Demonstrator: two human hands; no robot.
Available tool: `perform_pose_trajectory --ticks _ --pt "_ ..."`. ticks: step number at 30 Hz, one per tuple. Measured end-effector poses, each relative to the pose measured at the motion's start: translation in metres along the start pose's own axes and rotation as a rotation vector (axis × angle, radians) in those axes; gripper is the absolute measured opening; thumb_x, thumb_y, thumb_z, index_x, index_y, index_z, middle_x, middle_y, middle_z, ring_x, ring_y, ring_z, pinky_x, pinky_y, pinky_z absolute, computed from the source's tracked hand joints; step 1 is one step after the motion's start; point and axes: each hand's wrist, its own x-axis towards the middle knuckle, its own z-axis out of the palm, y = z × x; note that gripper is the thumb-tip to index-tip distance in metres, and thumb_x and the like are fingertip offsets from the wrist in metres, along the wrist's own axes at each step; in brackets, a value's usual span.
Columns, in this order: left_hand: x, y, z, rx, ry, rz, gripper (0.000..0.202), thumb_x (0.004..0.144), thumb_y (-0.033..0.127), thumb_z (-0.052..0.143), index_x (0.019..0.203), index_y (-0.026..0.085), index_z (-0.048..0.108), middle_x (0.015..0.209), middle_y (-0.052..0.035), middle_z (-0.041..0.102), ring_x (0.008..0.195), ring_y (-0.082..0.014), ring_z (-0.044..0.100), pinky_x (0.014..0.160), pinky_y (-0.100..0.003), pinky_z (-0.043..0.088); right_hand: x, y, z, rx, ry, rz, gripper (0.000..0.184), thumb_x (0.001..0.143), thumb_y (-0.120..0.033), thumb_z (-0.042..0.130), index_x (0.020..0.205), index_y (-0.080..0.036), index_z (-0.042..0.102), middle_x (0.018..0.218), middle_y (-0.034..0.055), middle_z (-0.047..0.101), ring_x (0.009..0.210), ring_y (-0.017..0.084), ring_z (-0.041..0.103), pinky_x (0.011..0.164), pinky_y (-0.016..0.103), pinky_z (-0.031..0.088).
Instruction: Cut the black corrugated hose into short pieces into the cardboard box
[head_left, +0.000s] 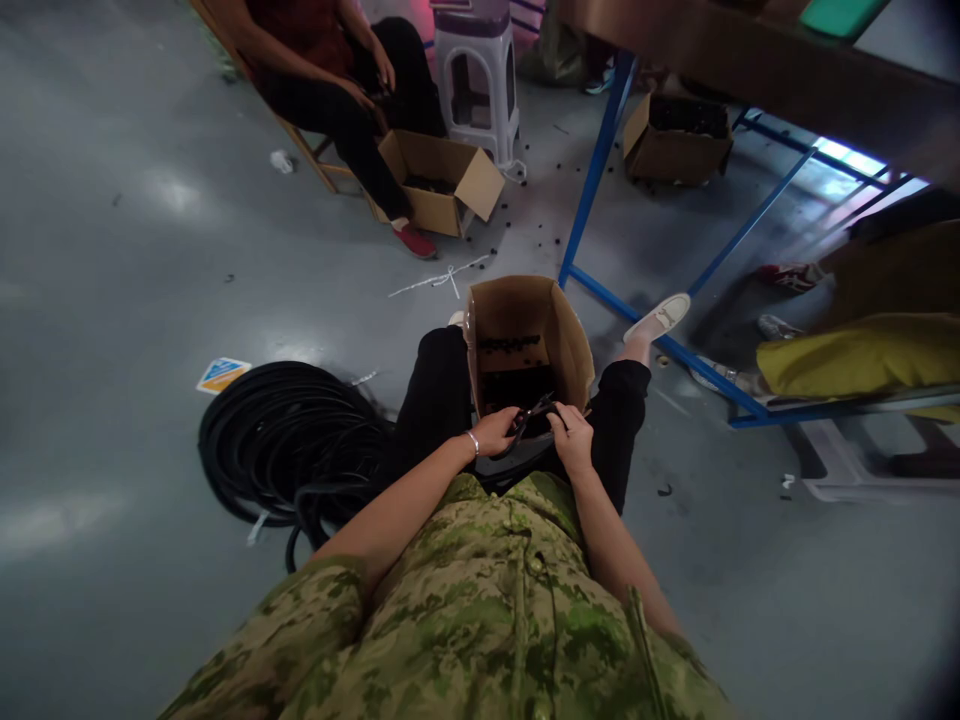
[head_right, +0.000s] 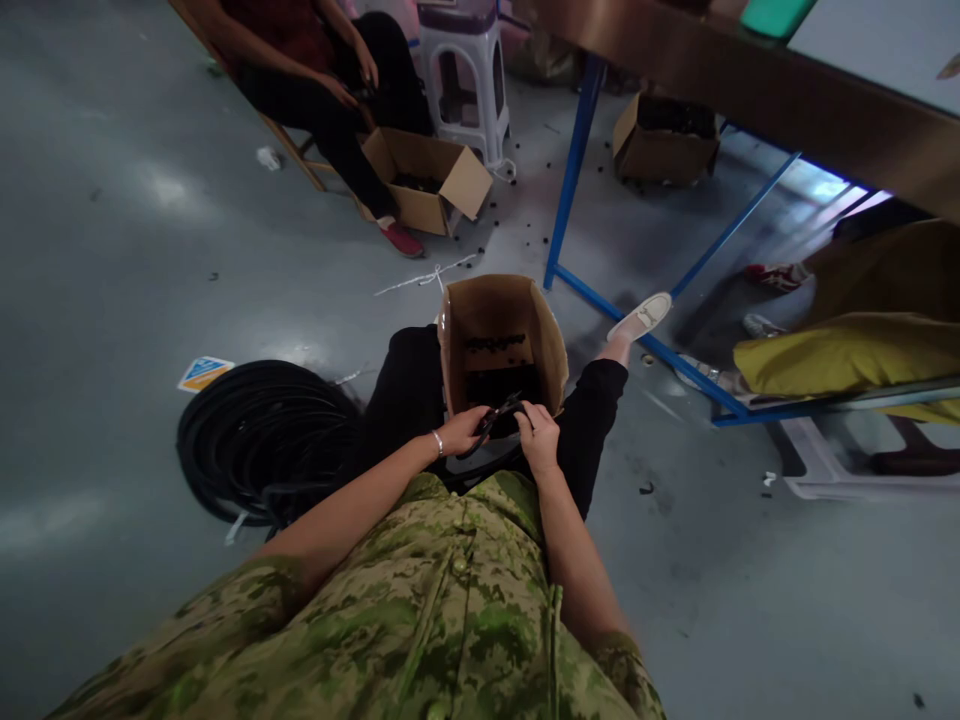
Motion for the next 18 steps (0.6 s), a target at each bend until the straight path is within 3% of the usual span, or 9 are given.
perform_pose_trajectory --ticks 11,18 --pt "-0.005 0.007 -0.005 0.218 -0.047 -0.04 0.025 0.084 0.029 0.057 0.106 0.017 0.055 0.103 -0.0115 0.065 0.093 -0.025 0.065 0.078 -0.032 0.048 0.0 0.002 0.0 -0.062 -0.083 -0.065 0.028 0.093 -0.035 0.051 0.104 -0.018 0.072 0.091 0.0105 0.068 0.085 0.021 0.065 0.081 0.033 0.052" --pt "-0.008 0.016 -0.01 0.356 -0.136 -0.102 0.019 0.092 0.029 0.048 0.105 0.018 0.055 0.102 -0.0103 0.069 0.095 -0.024 0.068 0.079 -0.029 0.048 0.001 0.006 0.001 -0.108 -0.071 -0.116 0.027 0.094 -0.034 0.052 0.103 -0.018 0.071 0.09 0.0096 0.068 0.082 0.02 0.065 0.077 0.031 0.053"
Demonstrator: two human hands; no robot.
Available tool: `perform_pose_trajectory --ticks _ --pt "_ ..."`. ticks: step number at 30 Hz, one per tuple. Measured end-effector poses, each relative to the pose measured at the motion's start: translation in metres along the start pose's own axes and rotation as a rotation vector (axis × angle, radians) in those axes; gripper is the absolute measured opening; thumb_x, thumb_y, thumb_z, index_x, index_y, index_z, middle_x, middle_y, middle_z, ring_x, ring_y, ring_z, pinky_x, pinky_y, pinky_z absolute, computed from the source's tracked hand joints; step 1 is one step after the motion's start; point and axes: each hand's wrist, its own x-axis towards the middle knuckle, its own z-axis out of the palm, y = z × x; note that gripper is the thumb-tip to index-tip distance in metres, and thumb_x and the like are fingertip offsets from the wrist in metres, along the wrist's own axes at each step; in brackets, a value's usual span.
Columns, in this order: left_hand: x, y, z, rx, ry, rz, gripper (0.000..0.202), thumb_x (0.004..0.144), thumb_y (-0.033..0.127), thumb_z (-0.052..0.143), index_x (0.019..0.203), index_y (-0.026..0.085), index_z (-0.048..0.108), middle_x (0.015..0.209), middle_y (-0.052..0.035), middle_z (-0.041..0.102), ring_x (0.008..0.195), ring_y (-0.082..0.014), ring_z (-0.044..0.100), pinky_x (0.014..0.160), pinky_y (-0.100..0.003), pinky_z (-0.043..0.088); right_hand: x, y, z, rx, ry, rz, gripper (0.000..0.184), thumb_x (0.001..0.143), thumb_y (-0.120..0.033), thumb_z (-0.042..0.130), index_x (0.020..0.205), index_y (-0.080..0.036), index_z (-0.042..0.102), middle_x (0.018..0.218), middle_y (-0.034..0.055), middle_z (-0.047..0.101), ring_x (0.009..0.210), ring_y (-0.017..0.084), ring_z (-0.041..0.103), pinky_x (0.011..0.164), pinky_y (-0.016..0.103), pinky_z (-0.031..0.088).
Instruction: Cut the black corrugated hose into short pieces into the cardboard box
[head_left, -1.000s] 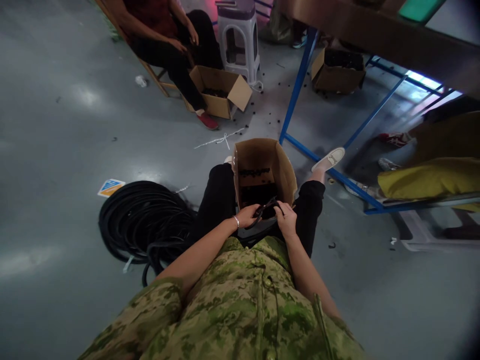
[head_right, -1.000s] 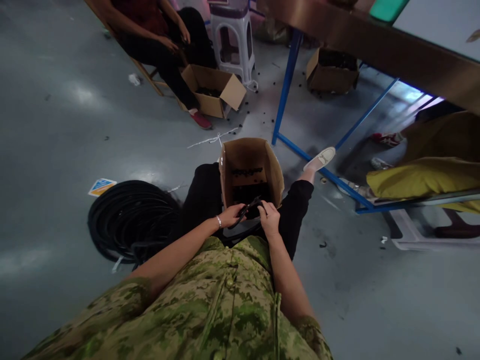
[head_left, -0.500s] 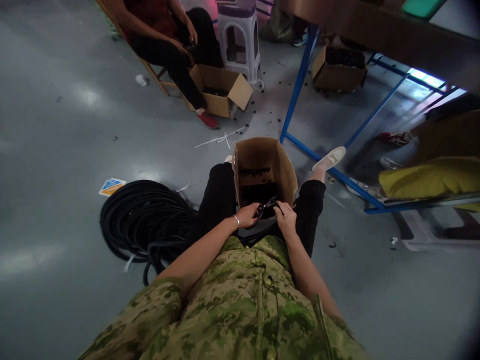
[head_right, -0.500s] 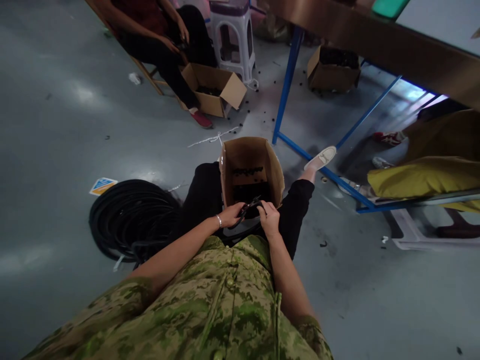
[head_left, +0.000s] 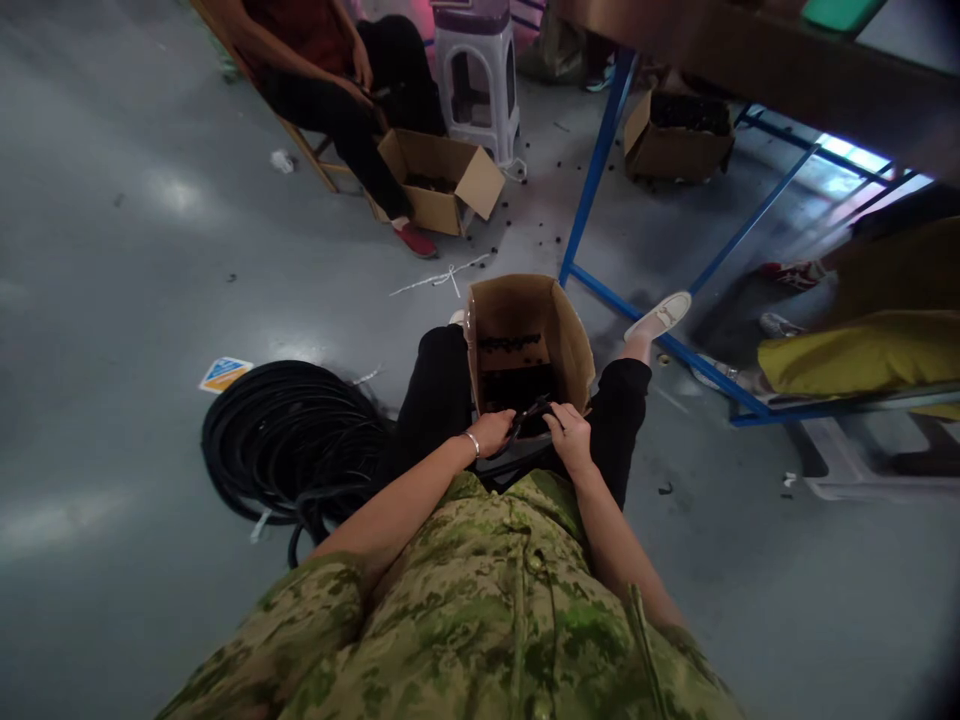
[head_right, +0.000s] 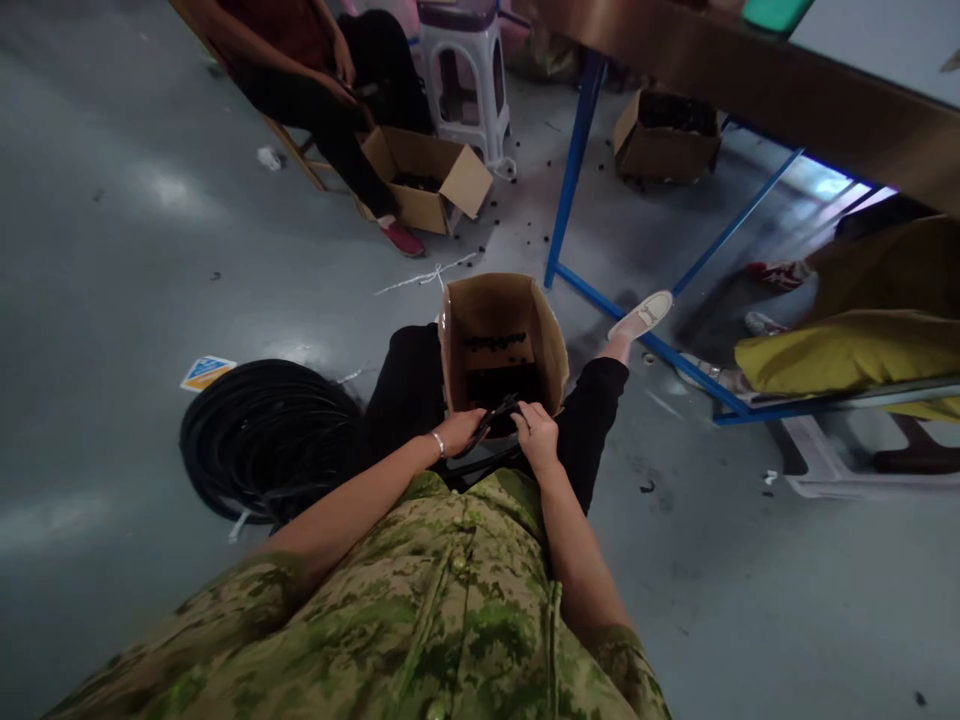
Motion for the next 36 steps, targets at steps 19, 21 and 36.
perform_pose_trajectory --ticks 19,21,36 --pt "0.004 0.005 -0.008 0.168 -0.009 -0.002 0.024 0.091 0.032 0.052 0.107 0.016 0.059 0.095 -0.0129 0.072 0.091 -0.0254 0.07 0.078 -0.031 0.05 0.0 0.003 0.004 -0.05 0.055 0.014 0.028 0.095 -0.033 0.05 0.106 -0.017 0.07 0.091 0.0103 0.067 0.085 0.021 0.064 0.08 0.032 0.052" --pt "0.004 0.005 -0.006 0.129 -0.002 -0.011 0.024 0.09 0.034 0.054 0.107 0.017 0.059 0.095 -0.0114 0.072 0.091 -0.0242 0.07 0.077 -0.029 0.05 0.0 0.003 0.003 -0.045 0.048 0.019 0.027 0.095 -0.032 0.051 0.106 -0.018 0.07 0.09 0.0099 0.067 0.085 0.021 0.064 0.079 0.032 0.053" --pt "0.004 0.002 0.009 -0.022 0.075 0.066 0.037 0.084 0.024 0.055 0.12 0.016 0.049 0.118 -0.0128 0.063 0.106 -0.0247 0.064 0.086 -0.031 0.049 -0.004 0.003 0.002 0.07 -0.118 -0.076 0.023 0.093 -0.028 0.054 0.106 -0.019 0.07 0.091 0.0089 0.067 0.082 0.019 0.065 0.077 0.031 0.053"
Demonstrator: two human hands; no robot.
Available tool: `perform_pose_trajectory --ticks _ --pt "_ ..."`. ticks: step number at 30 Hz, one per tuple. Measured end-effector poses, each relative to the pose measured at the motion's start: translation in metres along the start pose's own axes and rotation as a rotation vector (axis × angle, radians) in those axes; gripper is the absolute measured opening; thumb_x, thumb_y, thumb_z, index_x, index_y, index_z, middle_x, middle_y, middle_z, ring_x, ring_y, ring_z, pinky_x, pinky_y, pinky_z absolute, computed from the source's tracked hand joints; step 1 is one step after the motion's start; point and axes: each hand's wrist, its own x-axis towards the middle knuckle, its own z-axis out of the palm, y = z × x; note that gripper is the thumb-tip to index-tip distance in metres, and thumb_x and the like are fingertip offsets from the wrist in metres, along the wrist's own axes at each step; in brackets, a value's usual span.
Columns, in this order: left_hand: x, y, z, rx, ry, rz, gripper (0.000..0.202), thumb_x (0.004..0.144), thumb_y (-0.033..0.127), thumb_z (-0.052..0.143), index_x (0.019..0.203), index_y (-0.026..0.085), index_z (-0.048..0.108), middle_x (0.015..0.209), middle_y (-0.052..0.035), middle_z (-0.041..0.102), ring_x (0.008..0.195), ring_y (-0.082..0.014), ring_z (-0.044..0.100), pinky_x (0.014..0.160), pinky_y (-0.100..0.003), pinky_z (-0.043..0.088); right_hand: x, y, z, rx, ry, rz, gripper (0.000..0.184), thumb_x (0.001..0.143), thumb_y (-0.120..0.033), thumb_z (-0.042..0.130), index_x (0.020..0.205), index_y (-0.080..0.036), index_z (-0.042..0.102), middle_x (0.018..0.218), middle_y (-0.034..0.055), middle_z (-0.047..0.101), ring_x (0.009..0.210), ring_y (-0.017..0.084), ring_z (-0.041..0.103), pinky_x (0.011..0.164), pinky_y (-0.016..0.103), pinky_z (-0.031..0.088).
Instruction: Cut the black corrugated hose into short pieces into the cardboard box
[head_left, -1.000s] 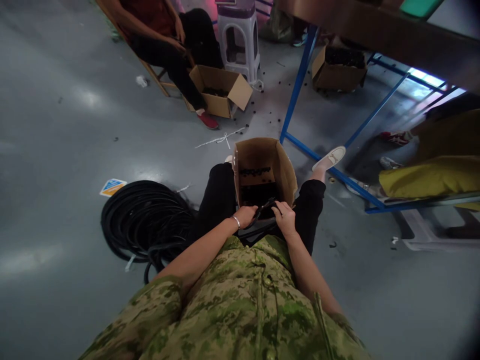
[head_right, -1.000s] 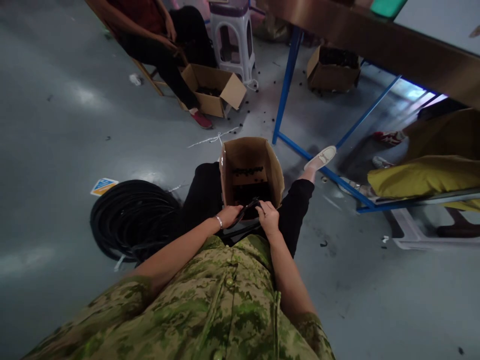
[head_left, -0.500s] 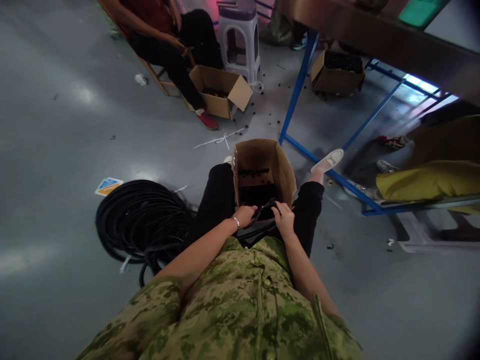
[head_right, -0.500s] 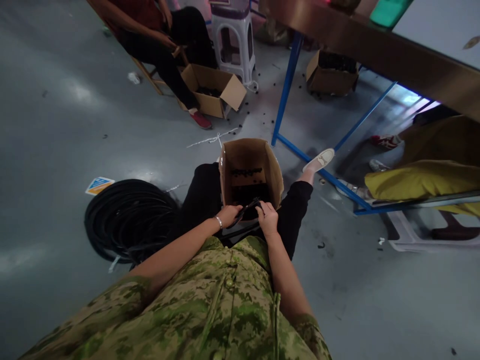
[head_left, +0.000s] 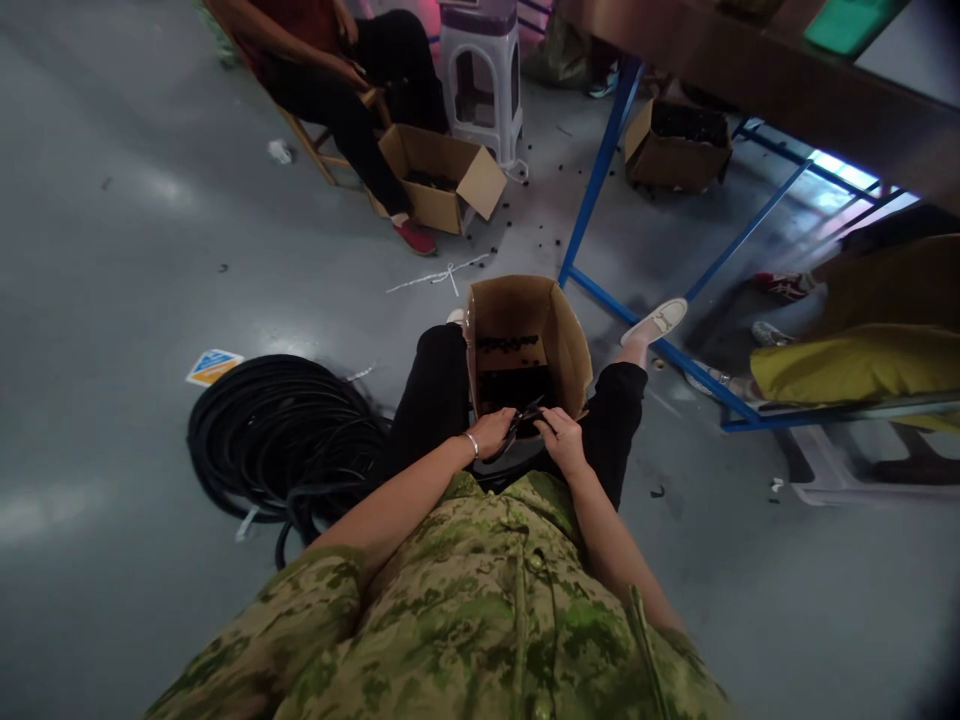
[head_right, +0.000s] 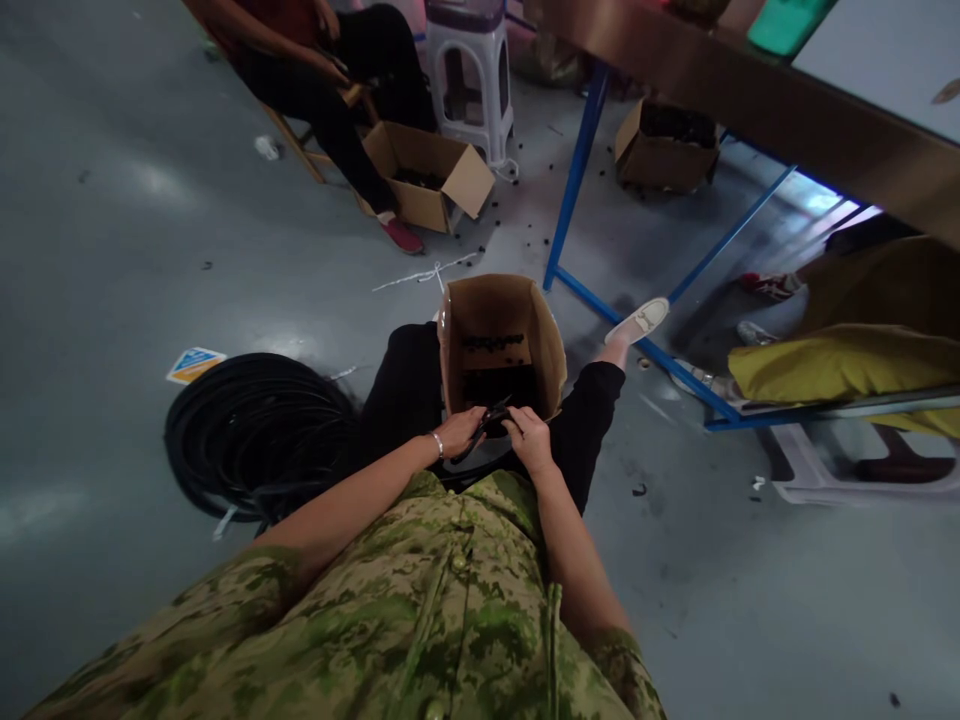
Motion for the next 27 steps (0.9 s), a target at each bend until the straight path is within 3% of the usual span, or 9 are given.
perform_pose_trajectory --ticks 7,18,27 --pt "-0.001 -0.002 -0.003 0.096 -0.034 -0.025 0.023 0.092 0.028 0.046 0.108 0.016 0.057 0.101 -0.011 0.07 0.092 -0.0244 0.069 0.08 -0.031 0.05 0.0 0.001 0.0 -0.05 0.027 0.063 0.024 0.093 -0.031 0.053 0.106 -0.019 0.07 0.089 0.0083 0.066 0.081 0.019 0.063 0.077 0.03 0.052" --pt "0.003 0.005 -0.013 0.203 -0.054 -0.038 0.025 0.092 0.031 0.048 0.105 0.014 0.06 0.095 -0.0157 0.072 0.091 -0.0272 0.07 0.079 -0.033 0.049 0.004 0.0 0.002 -0.057 0.14 0.144 0.025 0.092 -0.03 0.053 0.106 -0.018 0.07 0.093 0.0101 0.069 0.087 0.021 0.065 0.082 0.033 0.053" --pt "0.003 0.002 -0.003 0.052 -0.018 -0.084 0.022 0.091 0.033 0.05 0.105 0.019 0.058 0.096 -0.0095 0.072 0.09 -0.0231 0.069 0.076 -0.028 0.048 0.003 0.003 0.0 -0.062 0.061 0.083 0.026 0.093 -0.031 0.052 0.104 -0.016 0.071 0.092 0.0105 0.07 0.086 0.021 0.067 0.081 0.031 0.054"
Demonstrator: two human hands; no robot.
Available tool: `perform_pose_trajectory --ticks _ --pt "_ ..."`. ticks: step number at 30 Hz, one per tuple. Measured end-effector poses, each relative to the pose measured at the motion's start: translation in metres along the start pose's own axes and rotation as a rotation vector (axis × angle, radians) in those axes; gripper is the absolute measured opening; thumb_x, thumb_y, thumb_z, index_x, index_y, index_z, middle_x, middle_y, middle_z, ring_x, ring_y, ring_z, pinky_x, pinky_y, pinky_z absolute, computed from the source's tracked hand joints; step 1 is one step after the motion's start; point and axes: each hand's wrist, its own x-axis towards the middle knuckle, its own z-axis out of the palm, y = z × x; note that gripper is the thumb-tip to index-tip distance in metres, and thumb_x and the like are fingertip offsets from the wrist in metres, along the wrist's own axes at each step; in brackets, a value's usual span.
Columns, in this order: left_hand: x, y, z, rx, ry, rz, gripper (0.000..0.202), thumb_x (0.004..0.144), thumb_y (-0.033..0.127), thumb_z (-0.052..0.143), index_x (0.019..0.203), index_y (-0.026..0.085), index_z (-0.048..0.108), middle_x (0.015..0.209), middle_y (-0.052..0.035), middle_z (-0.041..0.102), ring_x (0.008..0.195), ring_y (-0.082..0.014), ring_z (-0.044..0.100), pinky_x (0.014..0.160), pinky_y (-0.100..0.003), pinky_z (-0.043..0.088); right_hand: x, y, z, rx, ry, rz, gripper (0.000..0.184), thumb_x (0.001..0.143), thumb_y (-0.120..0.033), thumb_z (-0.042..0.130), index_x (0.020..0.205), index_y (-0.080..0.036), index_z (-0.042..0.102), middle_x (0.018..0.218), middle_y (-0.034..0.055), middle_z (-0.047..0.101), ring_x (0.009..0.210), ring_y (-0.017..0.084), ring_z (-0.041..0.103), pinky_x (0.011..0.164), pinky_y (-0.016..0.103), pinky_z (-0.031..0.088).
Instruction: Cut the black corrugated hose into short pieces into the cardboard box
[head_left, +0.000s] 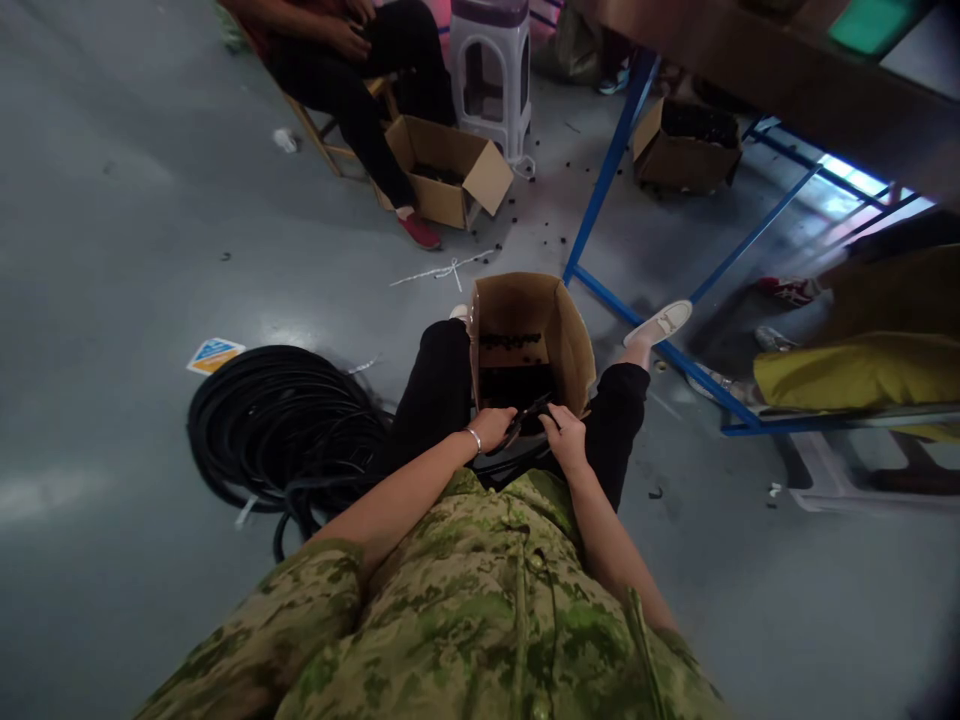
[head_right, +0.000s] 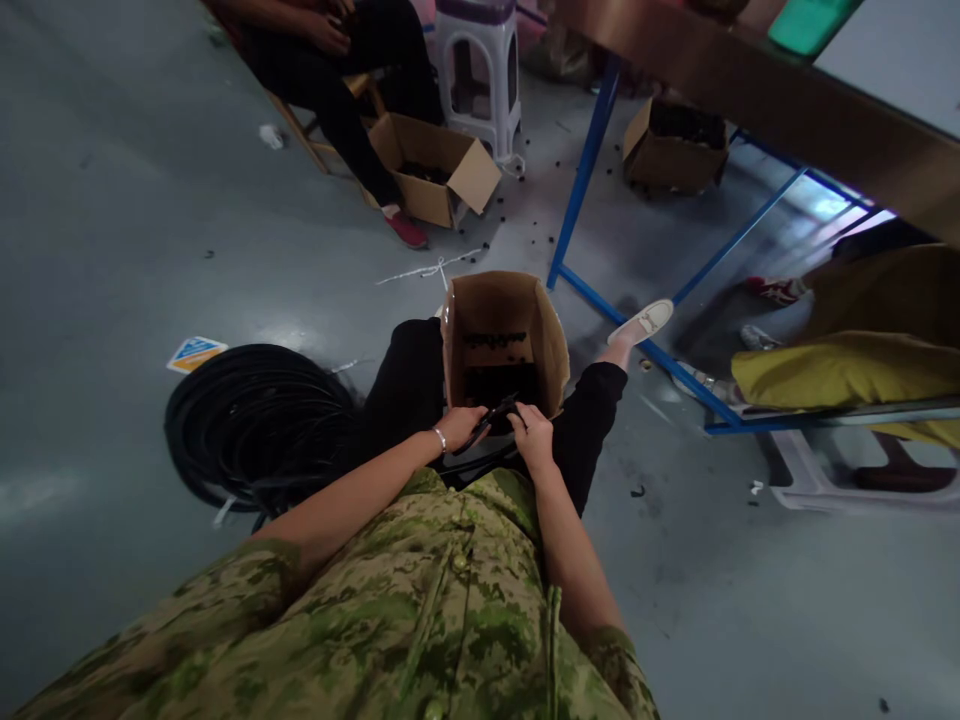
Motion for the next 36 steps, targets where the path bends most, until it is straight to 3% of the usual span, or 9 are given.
perform_pose_trajectory --ticks 6,11,15,22,28,32,36 --pt "-0.001 -0.001 0.006 -0.05 -0.052 0.055 0.027 0.086 0.029 0.052 0.111 0.02 0.056 0.104 -0.0076 0.07 0.092 -0.0231 0.069 0.075 -0.028 0.048 -0.008 0.0 0.007 -0.11 -0.133 -0.061 0.024 0.093 -0.029 0.054 0.108 -0.019 0.07 0.092 0.0095 0.069 0.083 0.02 0.066 0.077 0.029 0.054" --pt "-0.002 0.0 0.004 0.006 0.042 0.046 0.019 0.089 0.027 0.049 0.098 0.017 0.062 0.091 -0.0083 0.071 0.089 -0.0224 0.068 0.081 -0.029 0.046 -0.008 0.003 0.008 -0.143 -0.113 -0.065 0.026 0.093 -0.029 0.054 0.109 -0.017 0.07 0.093 0.0108 0.069 0.082 0.02 0.066 0.076 0.029 0.054" --pt "-0.002 -0.003 0.004 0.051 0.075 -0.015 0.02 0.089 0.029 0.051 0.092 0.017 0.065 0.08 -0.008 0.07 0.08 -0.0212 0.066 0.077 -0.029 0.046 -0.005 0.002 0.008 -0.112 -0.087 -0.014 0.024 0.092 -0.029 0.055 0.107 -0.018 0.071 0.092 0.0101 0.069 0.081 0.02 0.066 0.076 0.029 0.054" --pt "0.001 0.004 0.0 0.144 0.1 -0.045 0.03 0.09 0.038 0.049 0.097 0.016 0.066 0.086 -0.0129 0.07 0.085 -0.0253 0.067 0.075 -0.032 0.047 0.002 -0.003 0.008 0.153 0.033 0.175 0.025 0.088 -0.034 0.056 0.1 -0.018 0.071 0.095 0.0095 0.072 0.088 0.022 0.067 0.082 0.033 0.054" --pt "0.001 0.01 -0.004 0.012 0.081 -0.039 0.032 0.093 0.043 0.043 0.096 0.019 0.064 0.087 -0.009 0.072 0.085 -0.0223 0.068 0.074 -0.028 0.046 0.004 -0.003 0.0 0.417 -0.102 0.333 0.033 0.087 -0.04 0.055 0.105 -0.017 0.068 0.08 0.0037 0.072 0.064 0.017 0.065 0.062 0.028 0.054" --pt "0.0 0.01 -0.004 -0.079 0.062 -0.029 0.026 0.092 0.041 0.046 0.096 0.021 0.062 0.089 -0.005 0.072 0.086 -0.02 0.068 0.072 -0.026 0.045 0.001 -0.003 -0.001 0.305 -0.097 0.272 0.031 0.09 -0.037 0.051 0.105 -0.017 0.069 0.073 0.0021 0.07 0.06 0.016 0.064 0.061 0.027 0.054" --pt "-0.001 0.009 -0.001 -0.082 0.039 -0.025 0.025 0.086 0.036 0.057 0.105 0.021 0.058 0.104 -0.0067 0.07 0.092 -0.0223 0.068 0.075 -0.028 0.047 -0.002 -0.001 0.004 0.139 -0.1 0.081 0.024 0.089 -0.032 0.053 0.097 -0.019 0.072 0.091 0.0068 0.075 0.081 0.021 0.07 0.077 0.032 0.056"
